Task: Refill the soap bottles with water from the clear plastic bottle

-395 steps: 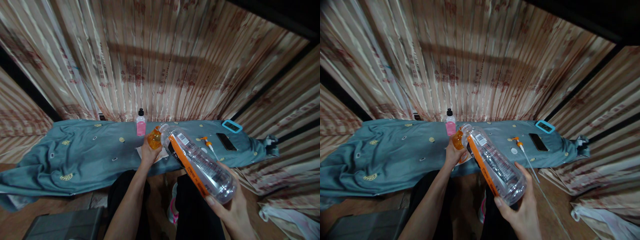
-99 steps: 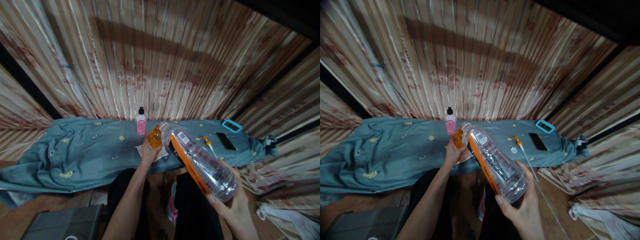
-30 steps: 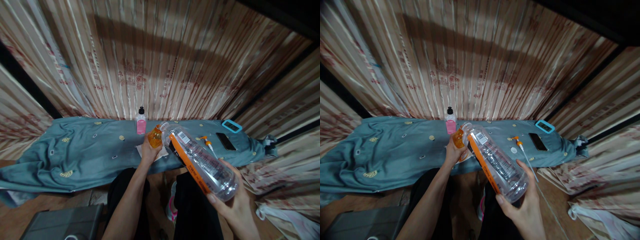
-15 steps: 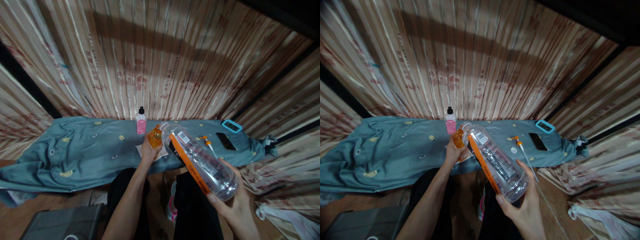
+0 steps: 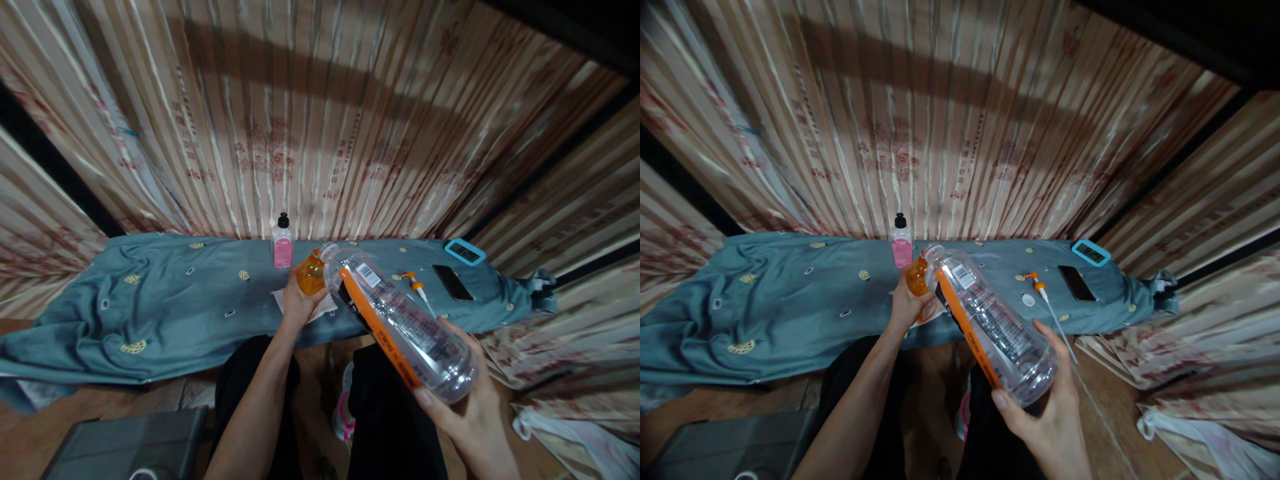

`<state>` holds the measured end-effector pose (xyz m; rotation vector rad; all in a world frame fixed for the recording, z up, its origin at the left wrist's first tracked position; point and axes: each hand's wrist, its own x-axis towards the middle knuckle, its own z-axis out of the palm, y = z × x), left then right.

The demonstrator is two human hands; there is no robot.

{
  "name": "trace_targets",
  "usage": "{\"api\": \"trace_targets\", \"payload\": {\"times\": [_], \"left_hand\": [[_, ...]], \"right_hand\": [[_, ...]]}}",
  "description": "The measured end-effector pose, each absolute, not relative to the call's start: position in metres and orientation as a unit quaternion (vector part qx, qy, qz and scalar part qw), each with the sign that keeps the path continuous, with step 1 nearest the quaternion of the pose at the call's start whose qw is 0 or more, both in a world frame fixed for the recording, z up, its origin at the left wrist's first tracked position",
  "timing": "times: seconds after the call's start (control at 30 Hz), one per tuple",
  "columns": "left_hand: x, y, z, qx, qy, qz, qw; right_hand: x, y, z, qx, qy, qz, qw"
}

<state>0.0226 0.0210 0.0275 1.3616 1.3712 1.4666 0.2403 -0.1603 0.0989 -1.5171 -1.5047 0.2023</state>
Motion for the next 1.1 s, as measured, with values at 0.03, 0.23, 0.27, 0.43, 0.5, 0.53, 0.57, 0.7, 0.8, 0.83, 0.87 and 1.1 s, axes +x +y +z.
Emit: {"api": "trace_targets", "payload": {"times": [0.03,0.23,0.27,0.43,0.5,0.53,0.57,0.7,0.8,0.83,0.87,1.1], "left_hand": [[0.022,0.021,0.027,0.526,0.529,0.565,0.352],[0.017,0.019,0.025,0.538,0.493,0.577,0.367],[0.016,0.019,0.025,0.537,0.488,0.581,0.370],[0.015,0.022,0.019,0.524,0.487,0.593,0.369],[0.015,0.024,0.016,0.516,0.491,0.596,0.371],[0.015,0.025,0.014,0.511,0.493,0.597,0.372],[0.014,0.026,0.013,0.507,0.495,0.599,0.373],[0.012,0.027,0.011,0.507,0.498,0.600,0.367],[0.012,0.027,0.012,0.501,0.518,0.590,0.365],[0.012,0.027,0.012,0.497,0.525,0.586,0.365],[0.013,0.027,0.013,0.494,0.530,0.583,0.367],[0.013,0.028,0.011,0.485,0.519,0.594,0.378]], "right_hand": [[0.241,-0.160,0.099,-0.620,-0.617,0.083,0.478],[0.243,-0.161,0.096,-0.616,-0.622,0.091,0.475],[0.243,-0.161,0.095,-0.615,-0.622,0.091,0.475],[0.243,-0.161,0.094,-0.611,-0.622,0.093,0.480],[0.243,-0.160,0.094,-0.609,-0.623,0.096,0.482],[0.243,-0.160,0.094,-0.607,-0.623,0.098,0.483],[0.243,-0.160,0.094,-0.606,-0.623,0.099,0.484],[0.243,-0.160,0.094,-0.611,-0.618,0.101,0.484],[0.242,-0.160,0.096,-0.615,-0.616,0.099,0.482],[0.242,-0.160,0.096,-0.615,-0.617,0.100,0.481],[0.242,-0.160,0.096,-0.616,-0.616,0.100,0.481],[0.242,-0.160,0.095,-0.614,-0.617,0.100,0.483]]}}
